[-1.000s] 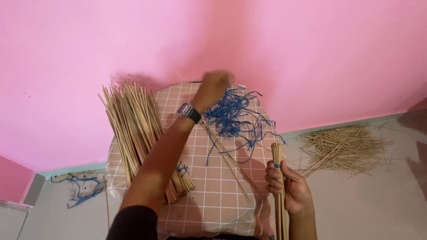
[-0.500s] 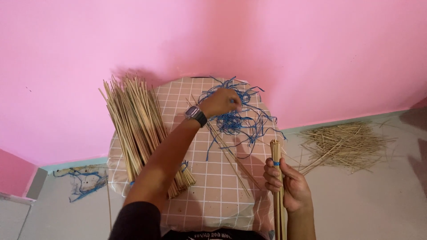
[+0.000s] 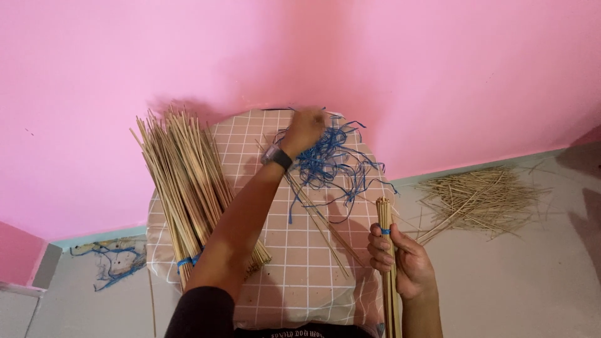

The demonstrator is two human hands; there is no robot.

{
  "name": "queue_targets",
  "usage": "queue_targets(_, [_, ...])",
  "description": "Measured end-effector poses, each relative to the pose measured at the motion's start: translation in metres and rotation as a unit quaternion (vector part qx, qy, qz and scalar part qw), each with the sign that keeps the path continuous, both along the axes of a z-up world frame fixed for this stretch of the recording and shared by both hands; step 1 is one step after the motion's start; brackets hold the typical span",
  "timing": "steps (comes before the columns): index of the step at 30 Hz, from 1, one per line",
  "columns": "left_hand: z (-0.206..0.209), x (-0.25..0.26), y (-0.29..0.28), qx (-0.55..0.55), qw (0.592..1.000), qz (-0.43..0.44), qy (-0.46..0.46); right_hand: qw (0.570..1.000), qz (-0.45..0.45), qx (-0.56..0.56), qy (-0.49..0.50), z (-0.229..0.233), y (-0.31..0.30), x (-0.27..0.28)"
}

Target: Gathering thin wooden sticks into small bundles and securing them with blue plastic string.

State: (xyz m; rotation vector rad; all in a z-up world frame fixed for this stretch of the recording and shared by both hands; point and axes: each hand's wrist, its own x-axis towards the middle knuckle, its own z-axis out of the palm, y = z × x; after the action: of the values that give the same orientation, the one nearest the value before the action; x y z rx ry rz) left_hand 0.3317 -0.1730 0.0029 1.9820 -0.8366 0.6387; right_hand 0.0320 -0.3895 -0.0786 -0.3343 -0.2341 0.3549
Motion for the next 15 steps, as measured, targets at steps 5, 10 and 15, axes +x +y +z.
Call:
queue_targets(5, [0.062, -0.021, 0.013, -0.174, 0.968, -0.089, 0.157, 1.000, 0.001, -0.031, 0.003, 0.005, 0.009, -0.001])
queue_targets(10, [0.075, -0.009, 0.033, -0.232, 0.958, -0.120, 0.121, 0.999, 0.021, -0.039, 0.006, 0.007, 0.017, 0.003])
queue_targets(15, [0.084, -0.027, 0.054, -0.048, 0.978, 0.050, 0.197, 0.996, 0.025, -0.080, -0.001, 0.015, 0.029, 0.008])
